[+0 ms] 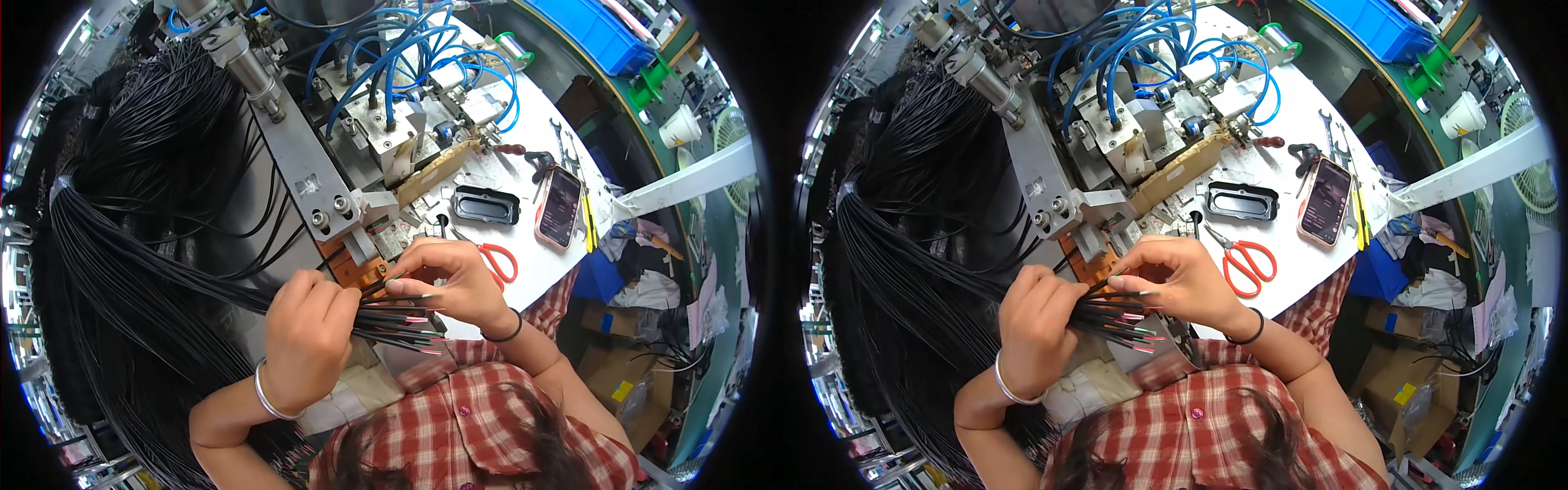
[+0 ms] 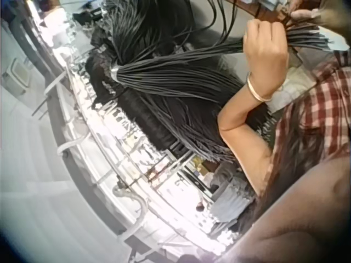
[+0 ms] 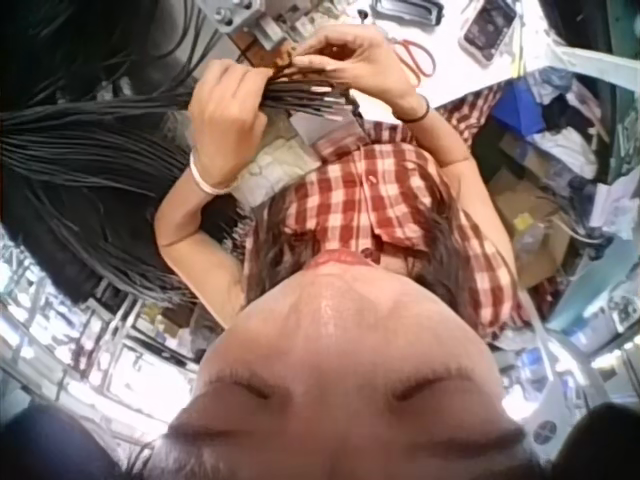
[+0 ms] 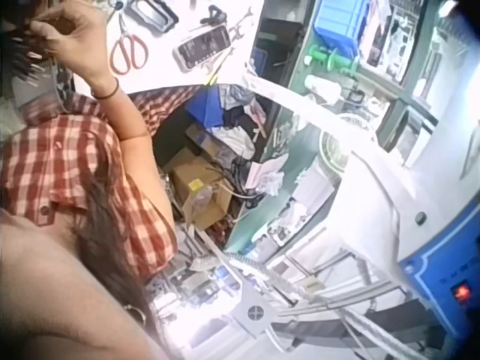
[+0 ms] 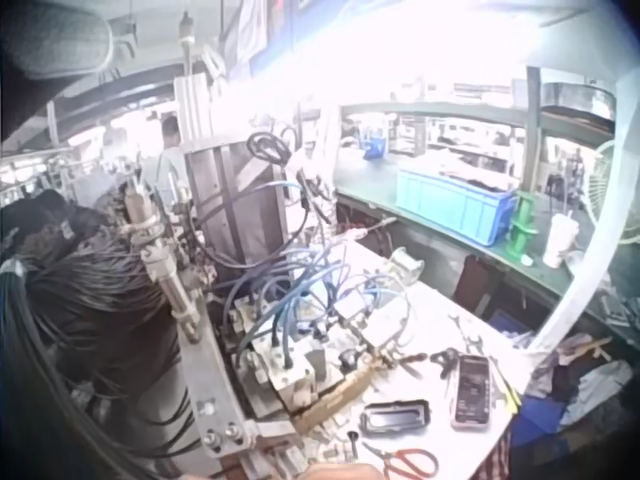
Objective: The person holds a bundle of cables and inserts the exposed wire ends into a machine fixture one by one by hand.
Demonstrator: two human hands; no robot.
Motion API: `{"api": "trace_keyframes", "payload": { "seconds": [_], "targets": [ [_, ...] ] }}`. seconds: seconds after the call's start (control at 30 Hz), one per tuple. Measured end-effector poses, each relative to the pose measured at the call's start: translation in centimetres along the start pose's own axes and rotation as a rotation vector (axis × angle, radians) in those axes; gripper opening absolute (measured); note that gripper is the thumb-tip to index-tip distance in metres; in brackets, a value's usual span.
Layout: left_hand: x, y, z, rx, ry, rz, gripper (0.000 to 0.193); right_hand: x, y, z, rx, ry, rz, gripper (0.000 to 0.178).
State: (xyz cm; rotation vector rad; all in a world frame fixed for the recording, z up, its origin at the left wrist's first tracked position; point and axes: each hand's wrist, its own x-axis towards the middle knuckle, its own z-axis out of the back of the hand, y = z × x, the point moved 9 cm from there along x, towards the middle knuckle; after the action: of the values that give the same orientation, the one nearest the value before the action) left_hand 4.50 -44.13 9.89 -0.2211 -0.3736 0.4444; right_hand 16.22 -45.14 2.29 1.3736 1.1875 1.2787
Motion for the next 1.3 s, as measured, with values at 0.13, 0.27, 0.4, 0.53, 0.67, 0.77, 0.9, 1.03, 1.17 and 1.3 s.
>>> {"api": "trace_keyframes", "payload": {
  "seconds": [0.13, 0.27, 0.4, 0.53, 0.67, 0.77, 0.9, 1.03, 1.17, 1.3],
  "targets": [
    [0.1, 0.0, 0.3, 0.027, -0.008, -0.013, 0.03, -0.6, -1.7, 0.8, 0.105, -0.099, -0.171, 0.009],
    [0.1, 0.2, -0.6, 0.055, 0.112, 0.021, 0.033, -1.0, -2.5, 0.9, 0.195, -0.123, -0.248, 0.009],
    [0.2, 0.4, -0.6, 0.04, 0.084, 0.035, 0.035, -0.7, -2.2, 0.4, 0.316, 0.002, -0.287, 0.009],
    [0.3, 0.2, -0.2, -0.009, 0.025, -0.009, 0.034, -0.8, -1.8, -0.4, 0.35, 0.136, -0.34, 0.009],
    [0.1, 0.5, -0.5, 0.008, 0.035, 0.019, 0.033, -0.7, -1.5, 0.5, 0.194, 0.042, -0.239, 0.007],
    [0.2, -0.2, -1.3, -0.023, 0.077, -0.05, 0.03, -0.8, -2.8, 1.1, 0.212, -0.01, -0.291, 0.006],
    [0.5, -0.5, -0.7, 0.044, -0.018, -0.108, 0.024, -0.6, -4.3, 1.8, 0.047, -0.062, -0.303, 0.008],
    [0.5, 0.4, -0.3, 0.03, 0.01, -0.014, 0.018, -0.6, -5.4, 1.8, -0.007, -0.036, -0.351, 0.01],
    [0.3, 0.3, -1.2, -0.007, 0.108, -0.001, 0.018, -0.2, -6.1, 0.5, 0.201, 0.104, -0.384, 0.01],
    [0.4, -0.1, -1.2, 0.033, 0.066, -0.061, 0.021, -0.4, -6.1, 0.8, 0.163, 0.093, -0.441, 0.016]
  ]
}}
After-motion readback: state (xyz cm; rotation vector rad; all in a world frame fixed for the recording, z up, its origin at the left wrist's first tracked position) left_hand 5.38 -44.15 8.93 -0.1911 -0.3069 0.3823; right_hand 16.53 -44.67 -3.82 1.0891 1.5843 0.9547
